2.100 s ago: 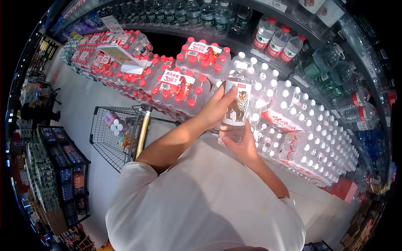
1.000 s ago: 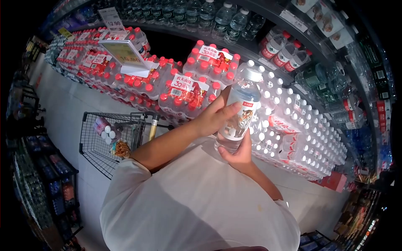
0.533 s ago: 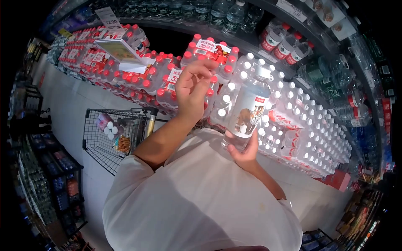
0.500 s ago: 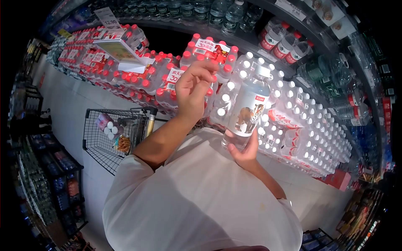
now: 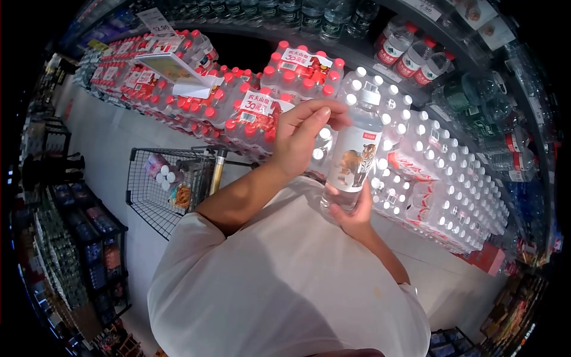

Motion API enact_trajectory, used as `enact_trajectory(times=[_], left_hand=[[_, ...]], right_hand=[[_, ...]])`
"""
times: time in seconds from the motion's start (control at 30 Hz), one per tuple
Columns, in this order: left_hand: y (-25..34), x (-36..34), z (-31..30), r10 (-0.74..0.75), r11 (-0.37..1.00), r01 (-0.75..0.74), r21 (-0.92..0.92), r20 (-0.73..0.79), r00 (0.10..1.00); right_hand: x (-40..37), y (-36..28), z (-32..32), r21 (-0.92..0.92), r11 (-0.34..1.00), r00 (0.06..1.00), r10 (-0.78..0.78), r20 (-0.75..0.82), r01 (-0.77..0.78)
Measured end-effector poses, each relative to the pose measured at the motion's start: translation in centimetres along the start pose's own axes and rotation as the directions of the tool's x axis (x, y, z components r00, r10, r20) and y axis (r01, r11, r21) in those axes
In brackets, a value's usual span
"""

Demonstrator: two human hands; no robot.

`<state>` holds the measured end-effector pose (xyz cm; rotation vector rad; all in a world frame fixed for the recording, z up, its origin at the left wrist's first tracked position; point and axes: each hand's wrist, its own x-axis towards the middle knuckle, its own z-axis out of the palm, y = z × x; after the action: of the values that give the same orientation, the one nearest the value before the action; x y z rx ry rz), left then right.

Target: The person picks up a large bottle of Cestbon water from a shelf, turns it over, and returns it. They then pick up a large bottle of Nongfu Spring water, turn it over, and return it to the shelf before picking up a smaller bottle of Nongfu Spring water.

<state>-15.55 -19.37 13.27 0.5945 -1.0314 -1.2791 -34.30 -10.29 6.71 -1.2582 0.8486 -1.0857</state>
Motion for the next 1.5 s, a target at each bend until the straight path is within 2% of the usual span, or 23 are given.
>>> enact_trajectory(times=[0.17,0.37,0.47,0.67,0.87,1.37,1.5], left_hand=[[0.4,0.0,0.4,-0.035,0.999,0.035,0.018,0.027,0.999],[0.8,0.1,0.2,-0.088,0.994,0.091,-0.059,0.045,0.995],[0.6,0.2,0.0,-0.128,0.964,0.134,-0.23,0.041,0.991],[-0.2,0.5,-0.4,-0.145,0.905,0.134,-0.405,0.004,0.989],[-1.0,0.3,-1.6,-0.153,0.868,0.149,-0.474,0.032,0.988],[-0.6,0.6,-2.1,-0.294,0.877,0.25,-0.409,-0.046,0.955],[-1.2,0.5,-2.4,-0.287,0.872,0.25,-0.42,-0.025,0.958]], right_hand=[[0.0,0.8,-0.2,0.025,1.0,1.0,-0.009,-0.002,0.009],[0.3,0.7,0.1,0.037,0.998,0.997,-0.057,0.043,0.055],[0.3,0.3,0.4,0.018,0.998,0.998,-0.053,0.031,0.053],[0.2,0.0,0.8,0.003,0.999,0.999,-0.04,0.006,0.04],[0.1,-0.3,1.2,-0.06,0.998,0.999,-0.033,-0.04,0.031],[0.1,-0.1,1.2,-0.062,0.998,1.0,-0.002,-0.027,0.0],[0.2,0.1,1.0,-0.066,0.998,1.0,-0.001,-0.026,-0.001]])
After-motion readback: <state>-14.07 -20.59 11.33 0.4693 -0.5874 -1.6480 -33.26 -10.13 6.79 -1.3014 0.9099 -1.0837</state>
